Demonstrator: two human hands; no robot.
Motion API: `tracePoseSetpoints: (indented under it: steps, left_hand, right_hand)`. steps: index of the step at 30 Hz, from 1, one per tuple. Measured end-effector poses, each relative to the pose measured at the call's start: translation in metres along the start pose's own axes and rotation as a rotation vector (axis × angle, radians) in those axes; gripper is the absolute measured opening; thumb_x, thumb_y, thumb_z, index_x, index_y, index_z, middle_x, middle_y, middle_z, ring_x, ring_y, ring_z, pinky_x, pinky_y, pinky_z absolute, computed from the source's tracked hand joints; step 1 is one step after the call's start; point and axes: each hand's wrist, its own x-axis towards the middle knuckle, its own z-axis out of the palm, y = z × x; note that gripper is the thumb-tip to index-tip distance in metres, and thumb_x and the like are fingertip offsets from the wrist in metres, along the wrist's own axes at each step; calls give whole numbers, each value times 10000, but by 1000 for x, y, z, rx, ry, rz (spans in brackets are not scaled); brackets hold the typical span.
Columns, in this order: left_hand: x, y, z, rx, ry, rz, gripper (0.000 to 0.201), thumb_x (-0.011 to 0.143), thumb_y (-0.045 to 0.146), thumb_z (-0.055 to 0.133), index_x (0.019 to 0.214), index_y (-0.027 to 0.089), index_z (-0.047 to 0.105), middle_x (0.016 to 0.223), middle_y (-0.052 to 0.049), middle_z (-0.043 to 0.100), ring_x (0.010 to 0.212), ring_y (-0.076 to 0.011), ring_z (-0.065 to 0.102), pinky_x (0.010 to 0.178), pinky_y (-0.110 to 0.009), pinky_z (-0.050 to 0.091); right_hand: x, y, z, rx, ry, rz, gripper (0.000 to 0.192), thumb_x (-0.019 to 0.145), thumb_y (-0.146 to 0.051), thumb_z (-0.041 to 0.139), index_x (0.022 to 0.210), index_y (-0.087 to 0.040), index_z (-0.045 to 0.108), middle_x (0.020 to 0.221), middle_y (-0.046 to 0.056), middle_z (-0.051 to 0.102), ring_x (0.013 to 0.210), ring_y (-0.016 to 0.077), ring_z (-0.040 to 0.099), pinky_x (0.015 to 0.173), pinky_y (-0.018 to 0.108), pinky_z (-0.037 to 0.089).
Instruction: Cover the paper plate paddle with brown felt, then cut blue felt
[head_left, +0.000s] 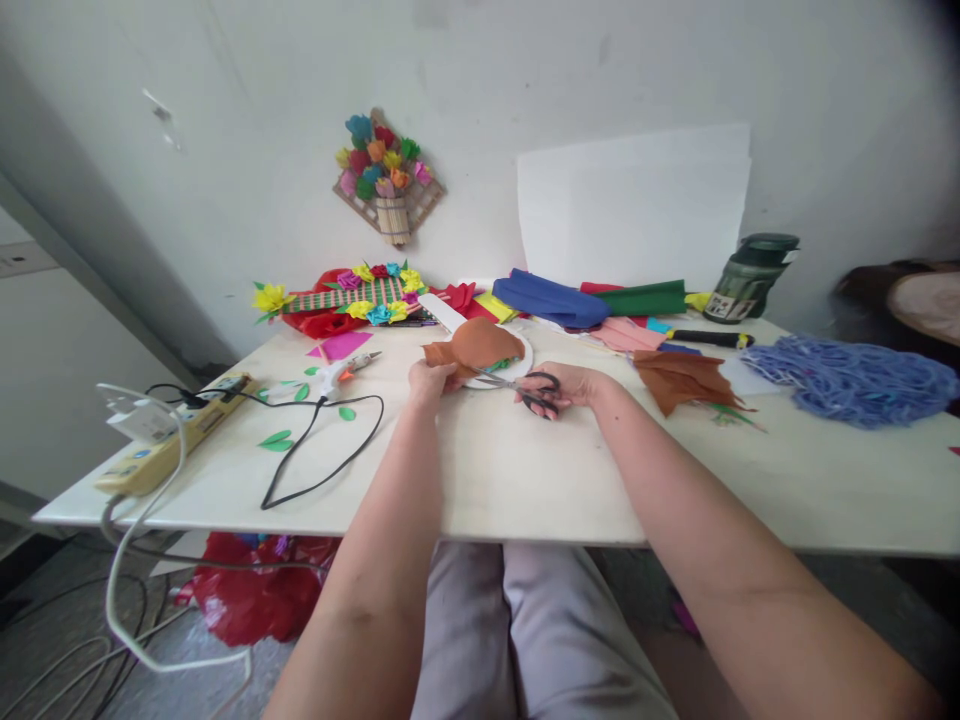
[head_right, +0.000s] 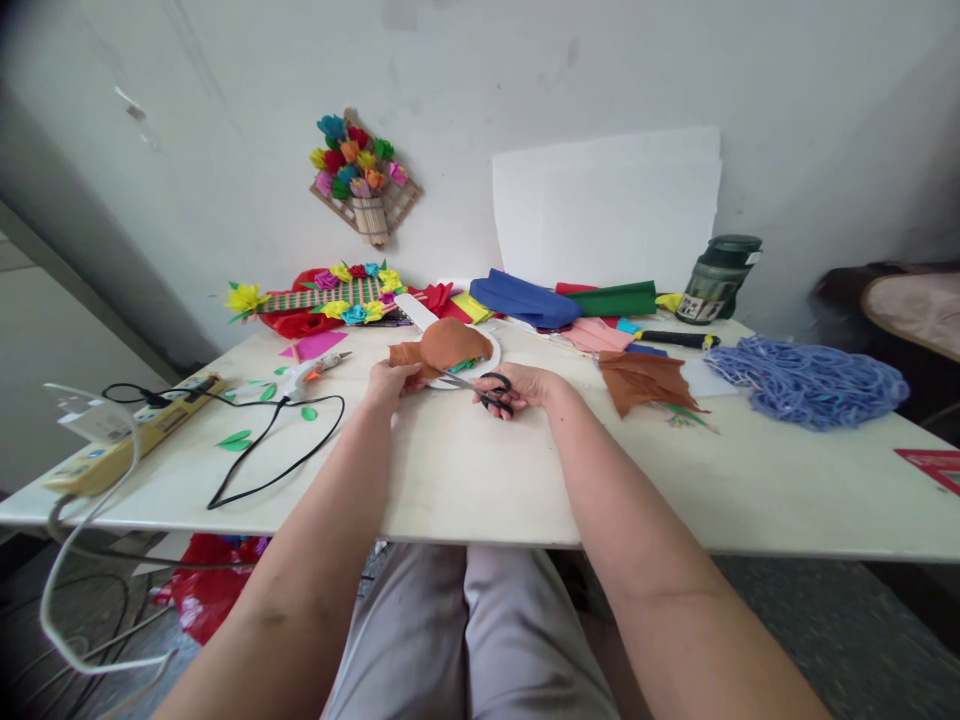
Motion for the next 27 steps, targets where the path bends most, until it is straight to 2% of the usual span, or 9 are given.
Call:
tracePoseSetpoints:
  steps: [5, 12, 21, 27]
  left_hand:
    - [0, -2, 1, -135, -50, 28, 269, 626, -19, 654, 863, 82, 581, 681, -60, 648, 538, -161, 635, 538, -282, 553]
    - [2, -5, 1, -177, -38, 35, 287, 608, -35, 663, 852, 85, 572, 700, -53, 654, 530, -148, 632, 545, -272, 565]
    - [1, -2, 1, -115, 32, -29, 268, 644, -56, 622, 873, 74, 574, 624, -35, 631, 467, -133, 610, 518, -246, 548]
    - [5, 0, 3, -37, 86, -89, 291, 656, -35, 647, 917, 82, 593, 612, -22, 617, 487, -134, 617, 539, -244, 546]
  right_hand:
    - [2, -1, 3, 19, 17, 18, 392, 811, -461, 581, 878, -74, 586, 542, 41, 614, 375, 89, 545, 252, 133, 251]
    - [9, -2, 5, 76, 17, 31, 376, 831, -449, 571, 886, -77, 581, 548, 49, 626, 383, 91, 558, 243, 124, 237]
    - [13, -1, 5, 58, 19, 47, 437, 792, -514, 600, 885, -88, 584, 577, 54, 642, 405, 96, 578, 238, 123, 266]
    - [18, -3, 7, 71, 33, 67, 466, 799, -543, 579, 885, -86, 581, 589, 49, 635, 407, 76, 563, 234, 112, 237]
